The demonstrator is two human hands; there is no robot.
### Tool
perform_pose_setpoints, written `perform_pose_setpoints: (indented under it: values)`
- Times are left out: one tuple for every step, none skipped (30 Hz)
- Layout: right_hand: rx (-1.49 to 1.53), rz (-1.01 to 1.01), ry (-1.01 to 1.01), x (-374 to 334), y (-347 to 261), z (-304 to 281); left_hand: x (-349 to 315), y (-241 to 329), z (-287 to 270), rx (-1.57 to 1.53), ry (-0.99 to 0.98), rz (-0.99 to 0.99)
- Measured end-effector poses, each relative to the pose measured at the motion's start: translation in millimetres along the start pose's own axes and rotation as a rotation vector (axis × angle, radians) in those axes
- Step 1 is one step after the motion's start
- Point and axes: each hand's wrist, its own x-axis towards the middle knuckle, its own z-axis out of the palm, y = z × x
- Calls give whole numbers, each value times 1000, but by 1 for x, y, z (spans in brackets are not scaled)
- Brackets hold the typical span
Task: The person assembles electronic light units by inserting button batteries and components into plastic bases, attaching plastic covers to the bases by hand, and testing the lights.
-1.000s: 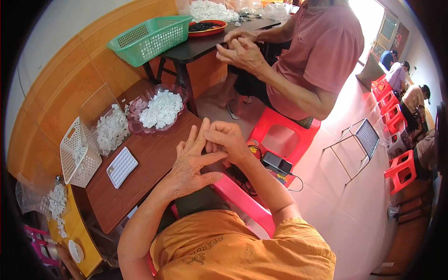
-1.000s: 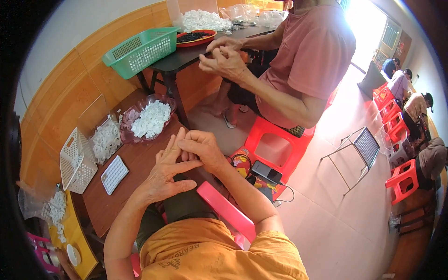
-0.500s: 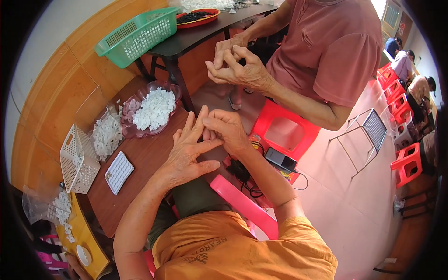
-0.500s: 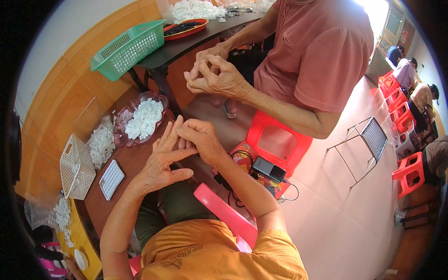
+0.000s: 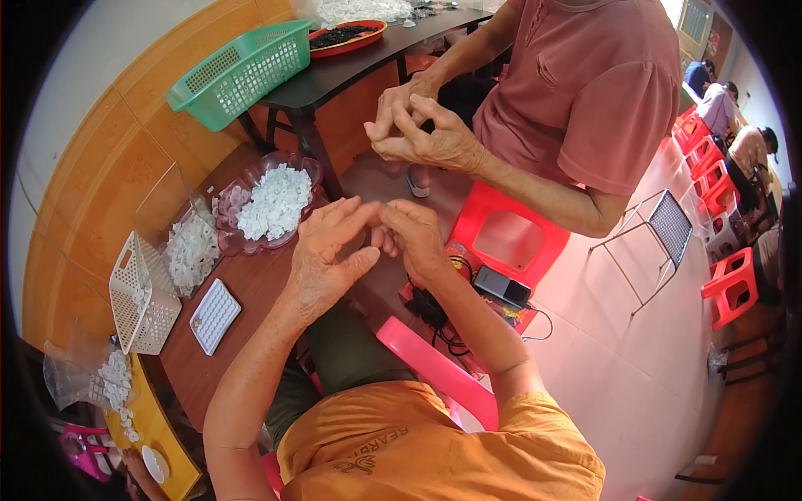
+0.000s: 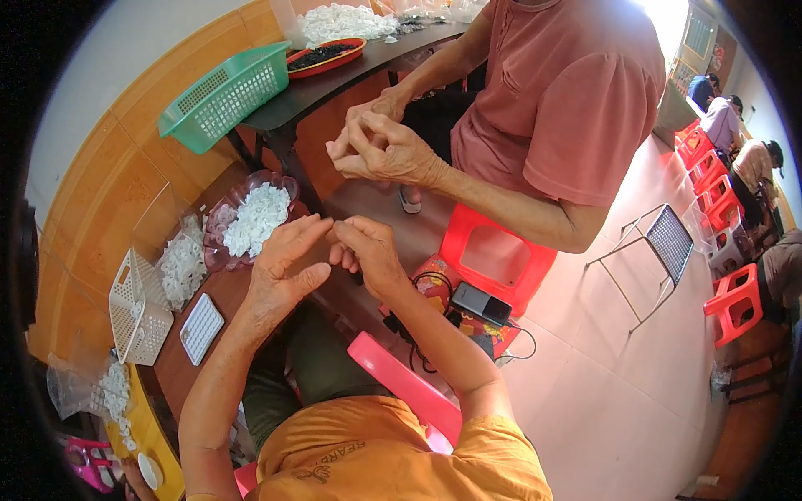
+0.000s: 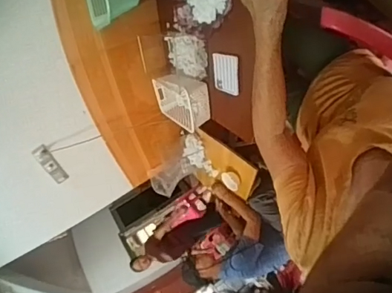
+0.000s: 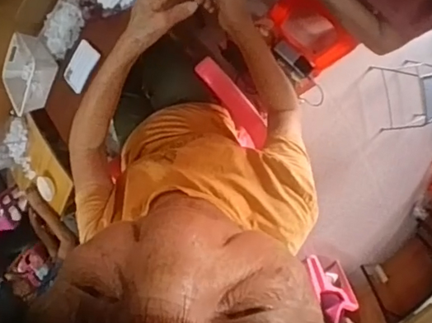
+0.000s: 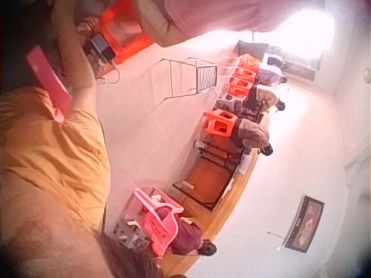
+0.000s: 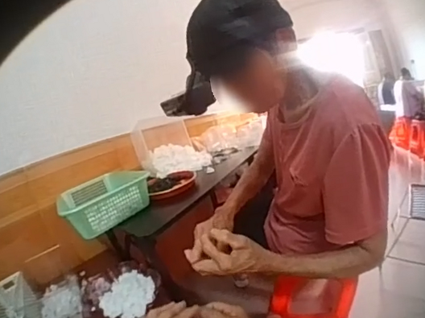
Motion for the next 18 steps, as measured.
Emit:
perform_pose_setpoints:
  values:
    - [-22, 22, 19, -2, 2, -1, 3, 2, -1, -75, 26, -45]
    - [-22, 23, 19, -4, 3, -1, 4, 4, 0, 68, 55, -41]
    - [-16, 26, 32, -5, 5, 0, 6, 4, 1, 68, 54, -42]
    - [-9, 29, 44, -6, 7, 0, 8, 3, 2, 248, 86, 61]
    - [-7, 30, 44, -6, 9, -1, 10, 2, 2, 429, 117, 165]
    - [9, 29, 53, -5, 13, -3, 12, 1, 3, 430, 115, 163]
    - [26, 28, 62, -4, 16, -4, 14, -1, 4, 417, 74, 142]
    - [28, 32, 61, -5, 16, -4, 14, -3, 4, 403, 33, 118]
    - [26, 28, 73, -5, 15, -3, 13, -5, 4, 404, 32, 114]
    - [24, 24, 85, -6, 15, -3, 12, -8, 5, 394, 12, 87]
    - [26, 27, 84, -6, 15, -3, 12, -11, 6, 386, -8, 62]
    - [25, 23, 79, -7, 15, -4, 11, -12, 6, 387, -8, 59]
    - [22, 19, 75, -7, 16, -4, 10, -14, 7, 375, -15, 39]
    - [23, 20, 73, -8, 17, -4, 9, -15, 7, 364, -21, 19]
    - [20, 25, 66, -9, 18, -4, 8, -18, 9, 365, -19, 18]
    - [17, 30, 60, -9, 20, -4, 6, -21, 11, 360, -10, 40]
    - [15, 32, 58, -10, 21, -5, 5, -23, 12, 354, -3, 61]
    - [14, 36, 65, -11, 23, -5, 4, -23, 13, 352, -1, 59]
